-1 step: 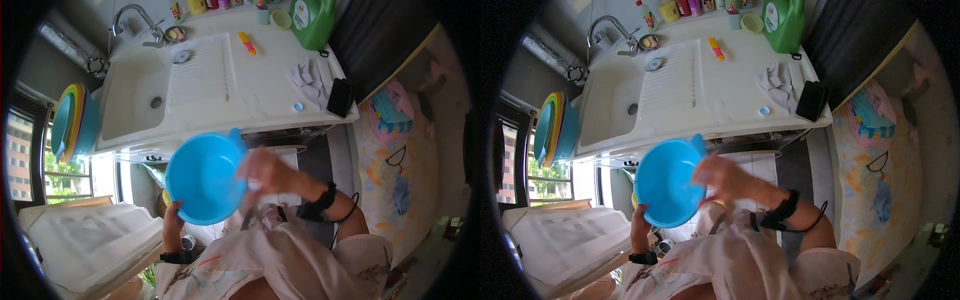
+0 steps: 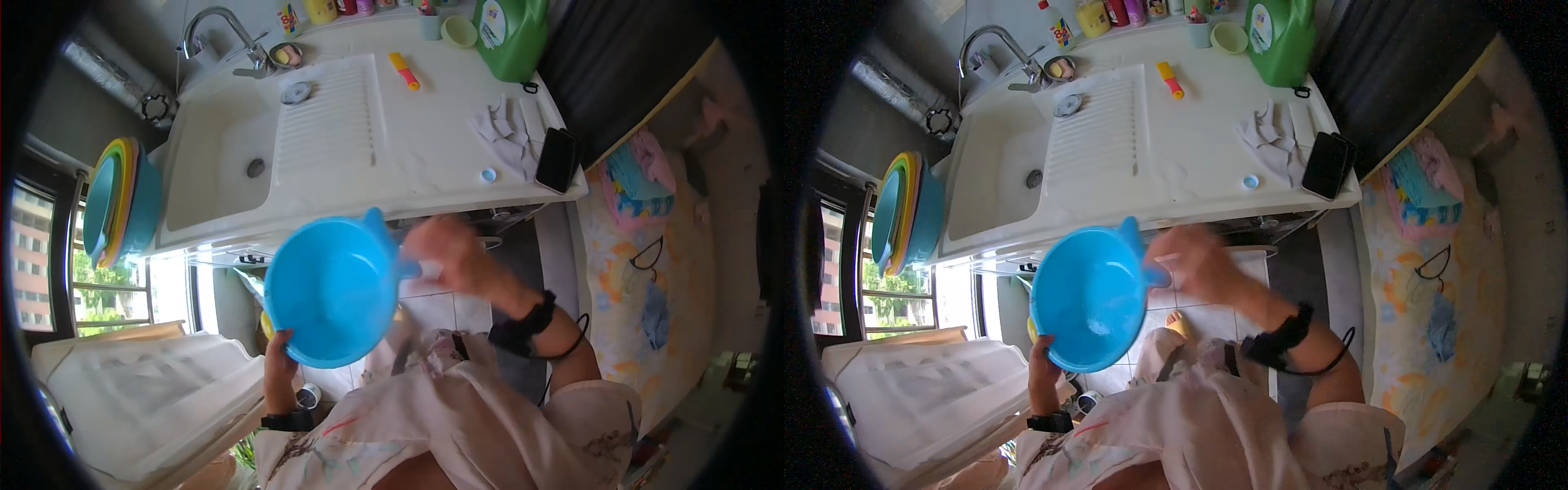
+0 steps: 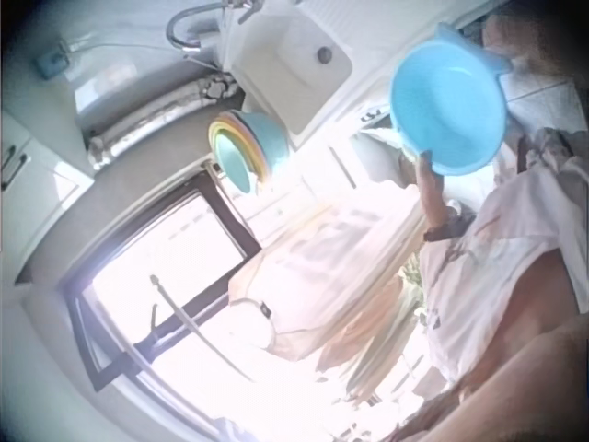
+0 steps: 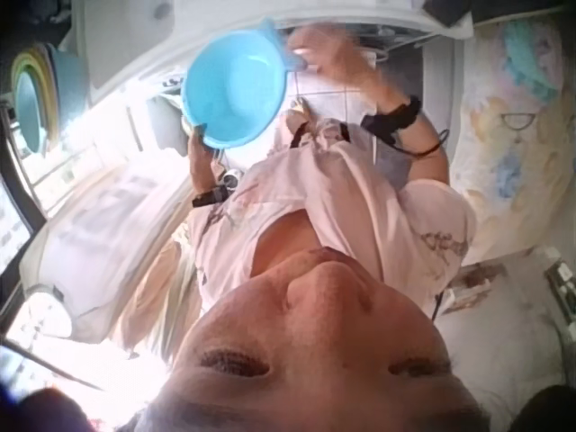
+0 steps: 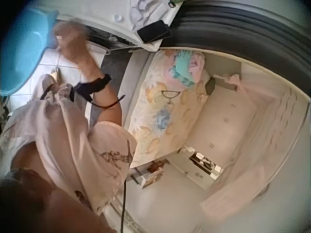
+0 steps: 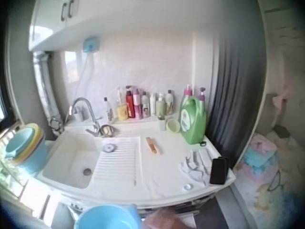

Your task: Washing a small blanket, baby bath bowl, and wipes in a sink, then putting items in a washing machine.

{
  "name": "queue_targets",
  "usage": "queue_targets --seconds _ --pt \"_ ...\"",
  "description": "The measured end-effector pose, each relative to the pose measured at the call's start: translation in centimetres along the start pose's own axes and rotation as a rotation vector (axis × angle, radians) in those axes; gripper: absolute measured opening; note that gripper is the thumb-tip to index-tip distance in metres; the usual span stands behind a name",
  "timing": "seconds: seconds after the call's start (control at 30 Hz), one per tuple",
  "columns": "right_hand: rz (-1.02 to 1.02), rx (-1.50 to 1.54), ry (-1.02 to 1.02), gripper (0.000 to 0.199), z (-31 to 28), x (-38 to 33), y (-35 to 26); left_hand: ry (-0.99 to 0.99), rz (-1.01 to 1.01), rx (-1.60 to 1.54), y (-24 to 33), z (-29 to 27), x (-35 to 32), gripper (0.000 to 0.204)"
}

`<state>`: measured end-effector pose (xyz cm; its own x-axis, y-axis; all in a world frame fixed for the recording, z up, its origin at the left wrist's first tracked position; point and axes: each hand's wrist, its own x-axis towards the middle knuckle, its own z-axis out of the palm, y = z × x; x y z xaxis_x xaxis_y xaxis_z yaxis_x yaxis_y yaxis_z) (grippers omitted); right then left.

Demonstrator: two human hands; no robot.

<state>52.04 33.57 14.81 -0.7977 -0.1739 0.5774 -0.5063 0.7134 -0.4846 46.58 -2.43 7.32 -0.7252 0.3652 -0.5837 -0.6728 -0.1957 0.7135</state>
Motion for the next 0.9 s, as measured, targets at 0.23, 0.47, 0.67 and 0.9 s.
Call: queue_targets --seconds 0.23,0.47,0.67,0.9 --pt "0.778 -0.727 -0.084 0.03 -3.3 -1.7 11.8 0.095 0.16 -0.137 3.2 -3.8 0.0 0.051" --pt "0.674 -0.591 -0.144 0.025 -2.6 2.3 17.5 0.256 0.286 -0.278 3.2 -2.3 -3.1 0.047" --pt "0.734 -0.662 -0.125 0.028 -2.3 5.5 25.6 0.296 0.336 -0.276 4.5 1.2 -1.6 0.053" --pt "0.739 -0.053 0.066 0.017 -6.7 -2.0 12.4 0.4 0.305 -0.222 6.3 3.6 -0.8 0.045"
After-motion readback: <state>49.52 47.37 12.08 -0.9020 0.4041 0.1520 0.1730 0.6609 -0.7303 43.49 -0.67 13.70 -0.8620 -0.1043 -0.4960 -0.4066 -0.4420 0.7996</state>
